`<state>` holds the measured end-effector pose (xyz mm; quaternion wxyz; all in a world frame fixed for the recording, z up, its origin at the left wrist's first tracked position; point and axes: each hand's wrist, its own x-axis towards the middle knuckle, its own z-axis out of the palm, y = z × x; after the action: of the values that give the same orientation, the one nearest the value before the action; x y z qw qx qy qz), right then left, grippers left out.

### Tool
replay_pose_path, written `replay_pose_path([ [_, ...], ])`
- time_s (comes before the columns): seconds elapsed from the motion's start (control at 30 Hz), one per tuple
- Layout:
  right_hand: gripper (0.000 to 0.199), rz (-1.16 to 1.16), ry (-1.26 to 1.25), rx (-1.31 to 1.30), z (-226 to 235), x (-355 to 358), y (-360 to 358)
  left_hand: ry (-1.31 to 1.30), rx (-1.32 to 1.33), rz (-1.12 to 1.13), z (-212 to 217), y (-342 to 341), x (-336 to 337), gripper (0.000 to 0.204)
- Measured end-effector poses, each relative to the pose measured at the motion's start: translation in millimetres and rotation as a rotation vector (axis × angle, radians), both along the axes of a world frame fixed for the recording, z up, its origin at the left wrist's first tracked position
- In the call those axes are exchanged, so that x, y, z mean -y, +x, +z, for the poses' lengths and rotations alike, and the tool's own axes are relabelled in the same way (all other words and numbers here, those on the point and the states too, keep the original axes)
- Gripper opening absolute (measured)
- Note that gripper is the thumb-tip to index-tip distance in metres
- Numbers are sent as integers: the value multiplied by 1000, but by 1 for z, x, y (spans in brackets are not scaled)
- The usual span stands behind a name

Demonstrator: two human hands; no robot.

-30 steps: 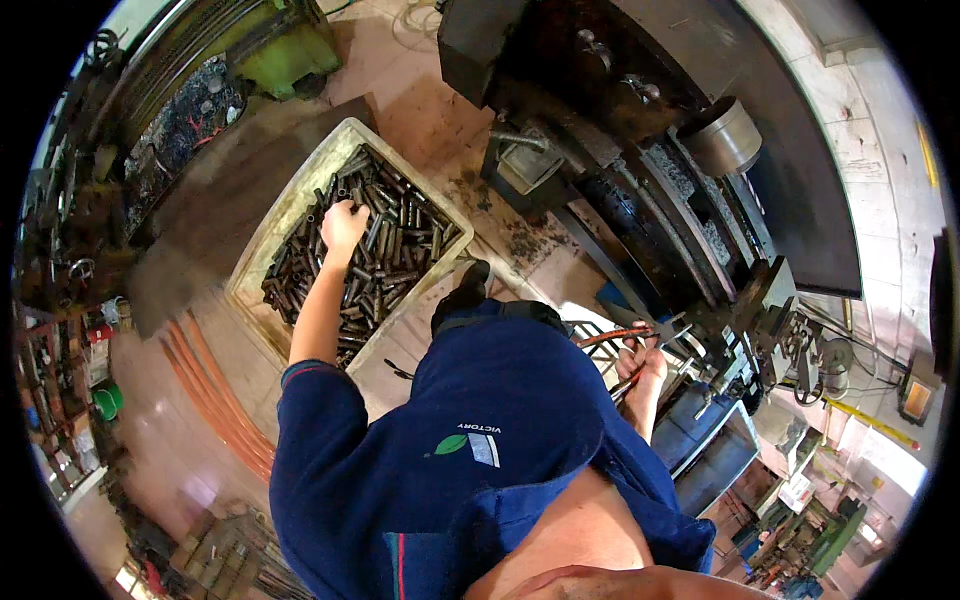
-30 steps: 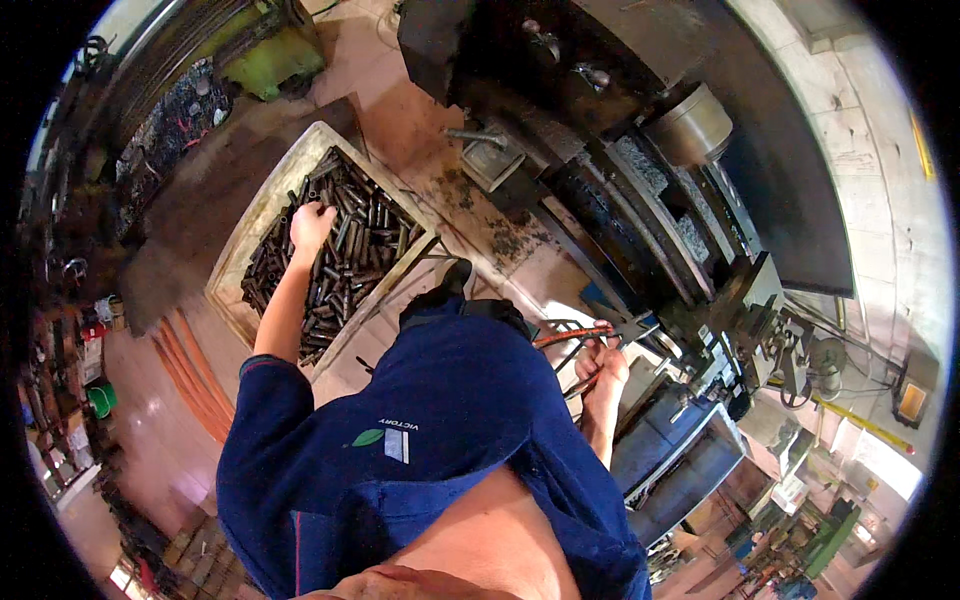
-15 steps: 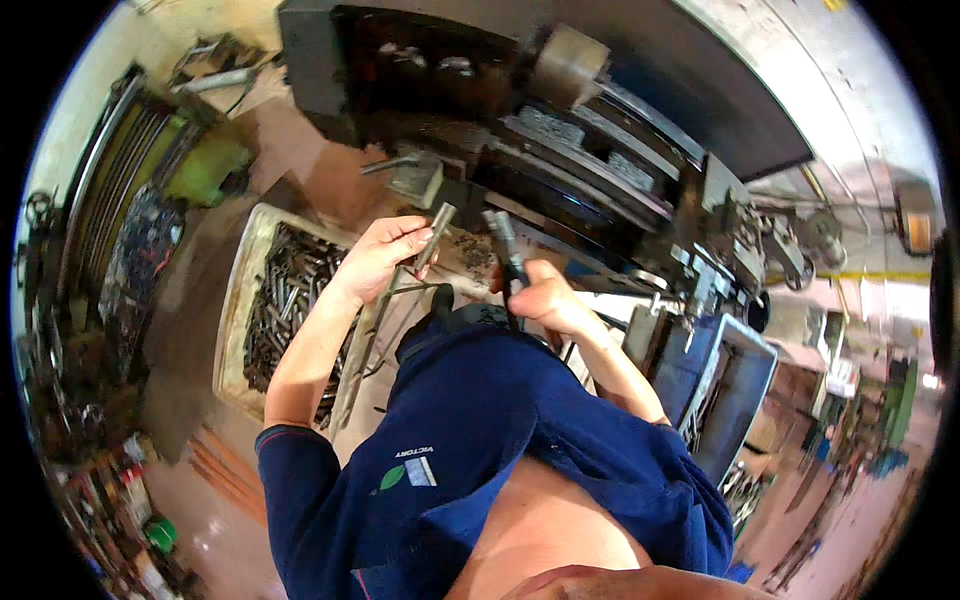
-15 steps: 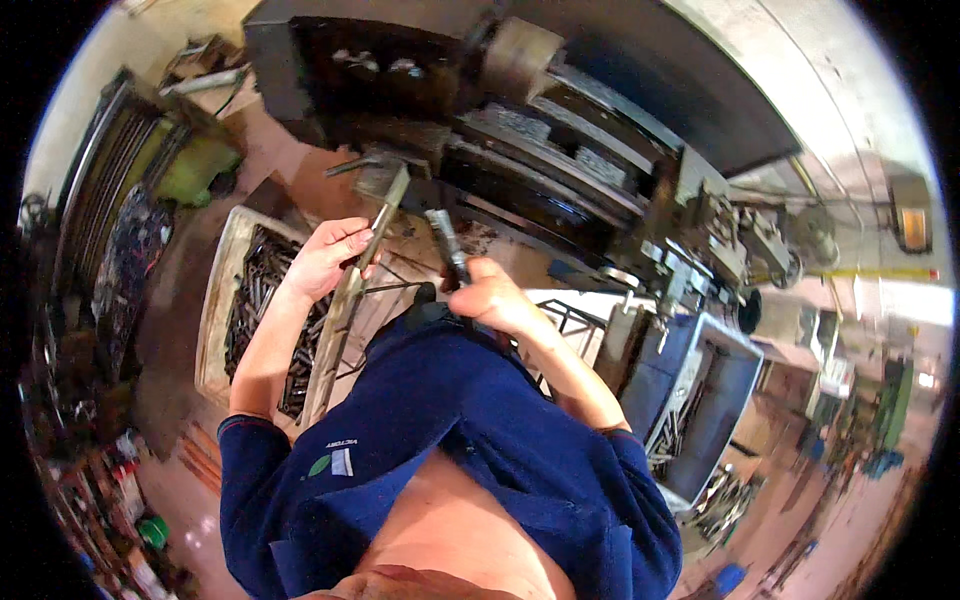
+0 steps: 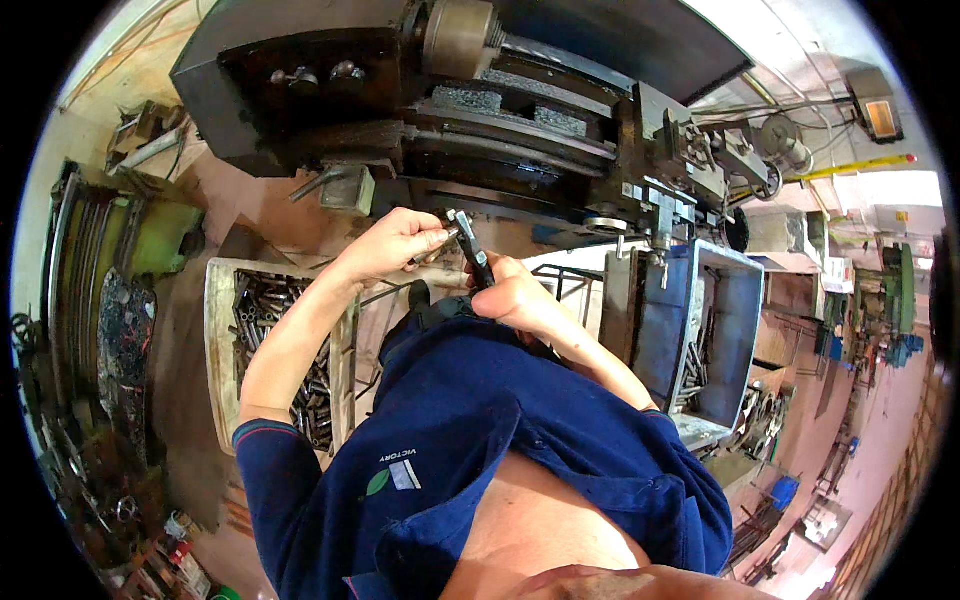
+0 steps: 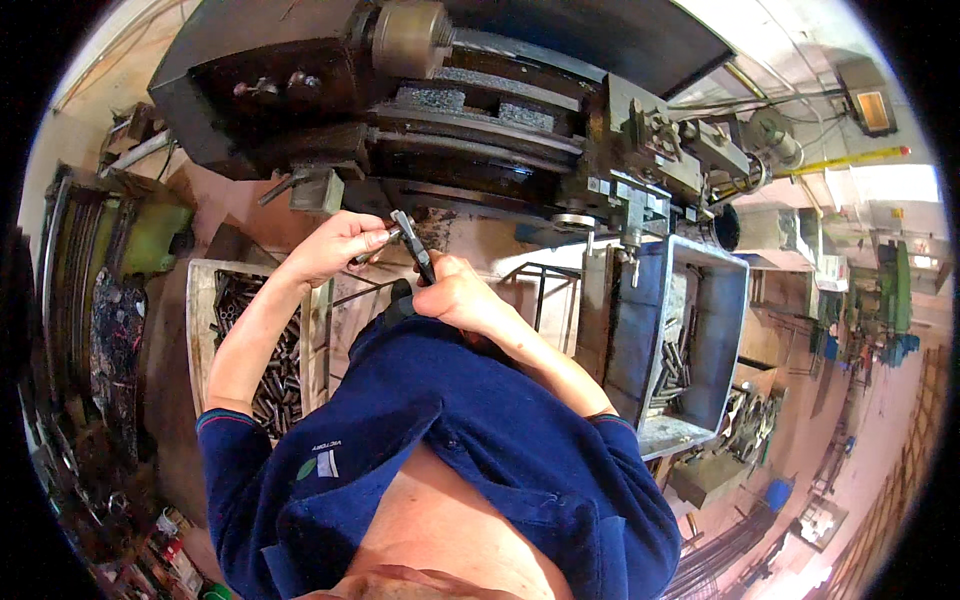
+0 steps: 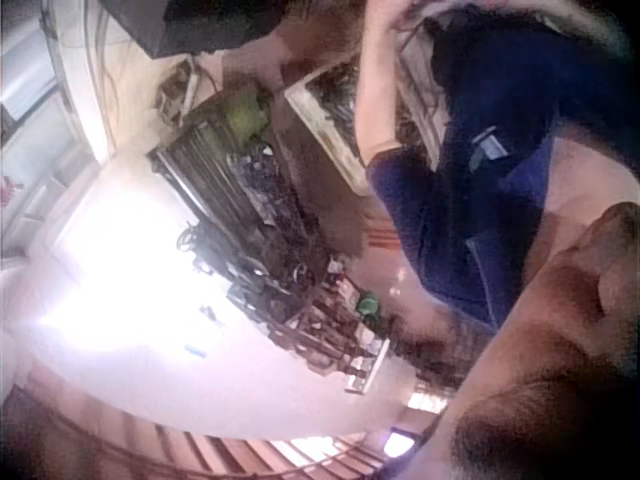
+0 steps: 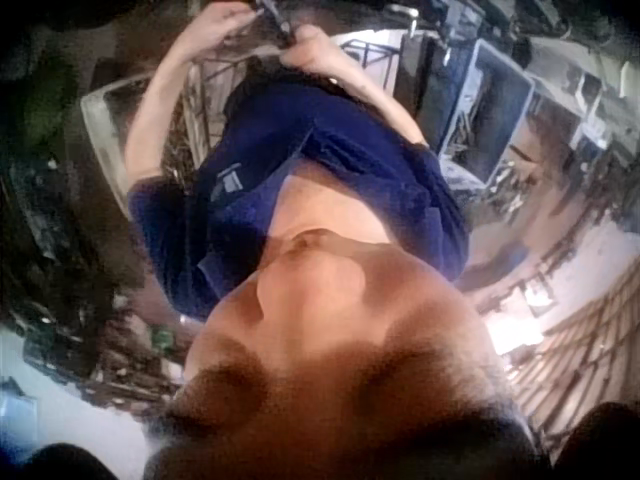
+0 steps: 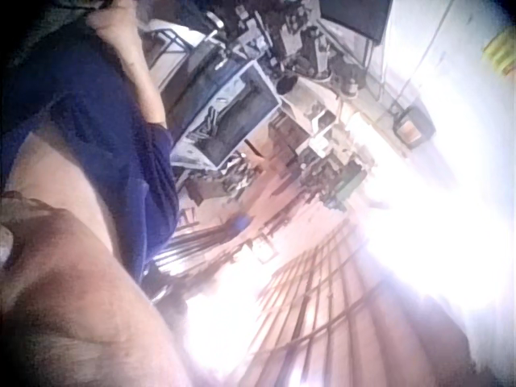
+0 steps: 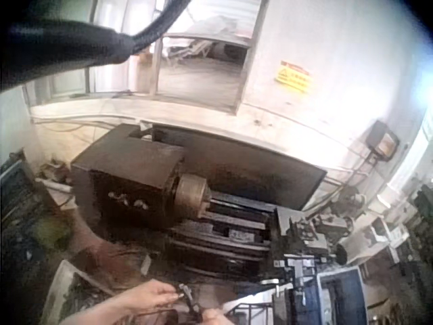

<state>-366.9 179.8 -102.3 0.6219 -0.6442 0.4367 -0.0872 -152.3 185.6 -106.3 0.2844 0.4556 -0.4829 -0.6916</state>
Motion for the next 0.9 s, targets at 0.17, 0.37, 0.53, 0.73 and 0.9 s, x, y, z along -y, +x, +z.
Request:
replay_pose_path([
  [0.17, 28, -29, -187, -103, -7, -8, -3, -15, -63, -108, -5, -1, 14, 30],
  [0.37, 25, -131, -202, -158, 1, -10, 7, 5, -81, -85, 0, 1, 25, 24],
  [0.53, 12, -339, 87, 37, -9, -3, 8, -37, -139, 210, -11, 16, 31, 30],
  [0.73, 13, -648, 50, 331, -37, 25, -2, 19, -271, 96, -73, -7, 9, 38],
  [0.9, 13, -896, -35, 452, -44, 56, -6, -52, -350, -57, -41, -70, 16, 48],
])
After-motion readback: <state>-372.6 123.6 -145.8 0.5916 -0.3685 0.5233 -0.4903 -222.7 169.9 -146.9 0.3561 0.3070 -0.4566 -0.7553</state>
